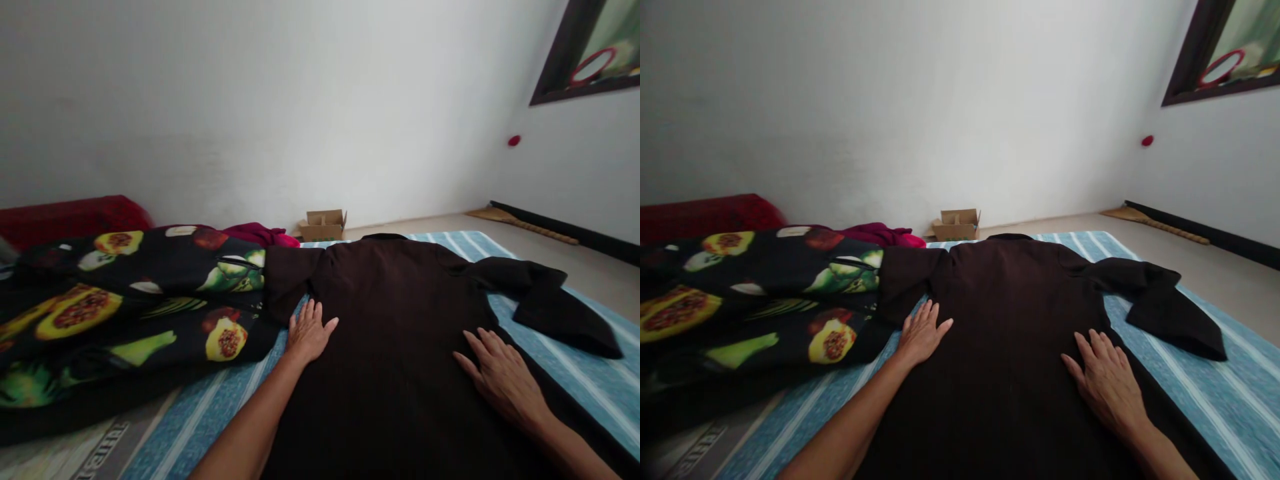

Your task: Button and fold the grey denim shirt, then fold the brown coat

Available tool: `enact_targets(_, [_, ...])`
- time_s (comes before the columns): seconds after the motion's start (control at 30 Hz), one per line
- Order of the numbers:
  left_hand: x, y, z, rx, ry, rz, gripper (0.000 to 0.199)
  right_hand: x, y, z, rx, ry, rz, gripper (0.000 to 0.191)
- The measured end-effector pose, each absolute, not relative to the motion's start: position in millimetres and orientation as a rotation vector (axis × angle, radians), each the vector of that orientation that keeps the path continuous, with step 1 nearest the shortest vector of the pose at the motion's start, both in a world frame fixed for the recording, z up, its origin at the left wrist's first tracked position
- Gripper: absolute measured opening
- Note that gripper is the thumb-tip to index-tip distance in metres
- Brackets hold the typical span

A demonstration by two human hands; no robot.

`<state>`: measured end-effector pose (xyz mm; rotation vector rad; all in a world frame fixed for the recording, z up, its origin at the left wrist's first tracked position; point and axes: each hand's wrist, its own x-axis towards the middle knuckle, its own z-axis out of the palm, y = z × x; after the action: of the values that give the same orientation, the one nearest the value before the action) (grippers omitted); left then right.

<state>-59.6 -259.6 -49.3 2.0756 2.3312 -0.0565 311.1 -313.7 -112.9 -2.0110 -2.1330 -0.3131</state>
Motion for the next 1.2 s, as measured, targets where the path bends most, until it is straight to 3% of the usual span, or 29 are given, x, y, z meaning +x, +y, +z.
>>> enact_targets(0.17, [-69,-264,-50,2.041,2.342,0.004,0.074,315,-315,-116,-1.999,-2.149,-0.352,0.063])
enact_targets(0.37, [-85,-265,-31,1.992,2.329,0.373,0.042,316,-316,-117,-1.960,-2.141,-0.377,0.063])
enact_targets(0.53, [-66,-239,-3,2.043,2.252,0.421,0.044,314,-315,-114,-1.953,-2.138,-0.351,0.063])
enact_targets(0.63, [-36,-222,-14,2.118,2.116,0.355,0.038,316,-314,-114,-1.931,-2.148,-0.306,0.059])
enact_targets(0.9, [-31,-210,-62,2.015,2.198,0.184,0.070,325,-318,-114,-1.869,-2.214,-0.183,0.050])
enact_targets(1.2, [-72,-205,-55,2.146,2.173,0.126,0.062,316,-329,-102,-1.811,-2.228,-0.121,0.053])
